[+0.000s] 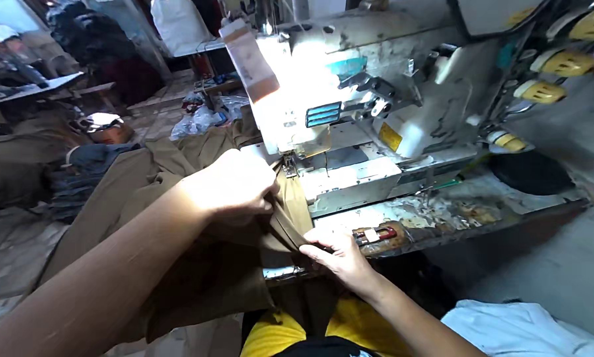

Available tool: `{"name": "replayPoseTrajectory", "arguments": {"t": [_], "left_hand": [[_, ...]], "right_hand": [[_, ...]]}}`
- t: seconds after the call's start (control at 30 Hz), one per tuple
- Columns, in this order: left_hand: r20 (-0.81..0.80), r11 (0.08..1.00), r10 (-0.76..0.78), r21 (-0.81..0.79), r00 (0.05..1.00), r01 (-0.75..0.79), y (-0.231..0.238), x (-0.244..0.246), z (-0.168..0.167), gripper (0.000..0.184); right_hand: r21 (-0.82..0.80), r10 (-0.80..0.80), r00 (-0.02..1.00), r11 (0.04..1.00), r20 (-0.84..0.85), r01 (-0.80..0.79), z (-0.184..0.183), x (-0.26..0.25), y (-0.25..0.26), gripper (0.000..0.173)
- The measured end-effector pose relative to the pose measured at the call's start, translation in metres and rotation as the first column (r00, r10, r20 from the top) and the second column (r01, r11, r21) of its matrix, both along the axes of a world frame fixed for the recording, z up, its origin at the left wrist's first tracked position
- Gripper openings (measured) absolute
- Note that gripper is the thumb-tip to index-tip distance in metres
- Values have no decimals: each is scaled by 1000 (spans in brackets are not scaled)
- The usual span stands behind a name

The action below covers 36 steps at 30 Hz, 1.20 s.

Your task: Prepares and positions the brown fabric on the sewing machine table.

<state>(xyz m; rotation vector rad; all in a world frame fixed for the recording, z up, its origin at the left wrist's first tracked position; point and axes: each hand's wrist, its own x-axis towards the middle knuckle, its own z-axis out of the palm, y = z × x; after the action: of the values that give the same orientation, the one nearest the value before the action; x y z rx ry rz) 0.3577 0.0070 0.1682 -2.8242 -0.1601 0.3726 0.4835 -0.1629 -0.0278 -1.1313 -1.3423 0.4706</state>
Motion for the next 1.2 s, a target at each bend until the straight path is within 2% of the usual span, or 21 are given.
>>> {"name": "replayPoseTrajectory", "arguments": {"t": [0.1, 0.23, 0.4, 0.57, 0.73, 0.97, 1.2], "left_hand": [[49, 998, -55, -10, 997, 56, 12, 3, 4, 20], [33, 999, -32, -7, 999, 32, 24, 9, 15, 25], [146, 997, -78, -6, 986, 80, 32, 2, 15, 30], [230, 990, -138, 8, 963, 140, 32, -4, 16, 30], [217, 990, -138, 30, 966, 135, 32, -5, 18, 33], [205, 996, -85, 6, 975, 86, 29, -9, 20, 34], [206, 995, -96, 11, 974, 96, 27, -9, 20, 40]], "right_hand": [[4, -16, 1000, 1000, 14, 15, -4, 5, 8, 17], [-13, -33, 997, 999, 73, 34, 0, 15, 23, 18], [-4, -64, 986, 998, 154, 65, 5, 21, 37, 19], [19, -63, 985, 998, 164, 60, 3, 24, 42, 20], [21, -38, 992, 999, 118, 36, 5, 25, 42, 18], [30, -57, 987, 998, 151, 53, 7, 27, 43, 18], [6, -56, 990, 998, 132, 56, 8, 27, 42, 17]]}}
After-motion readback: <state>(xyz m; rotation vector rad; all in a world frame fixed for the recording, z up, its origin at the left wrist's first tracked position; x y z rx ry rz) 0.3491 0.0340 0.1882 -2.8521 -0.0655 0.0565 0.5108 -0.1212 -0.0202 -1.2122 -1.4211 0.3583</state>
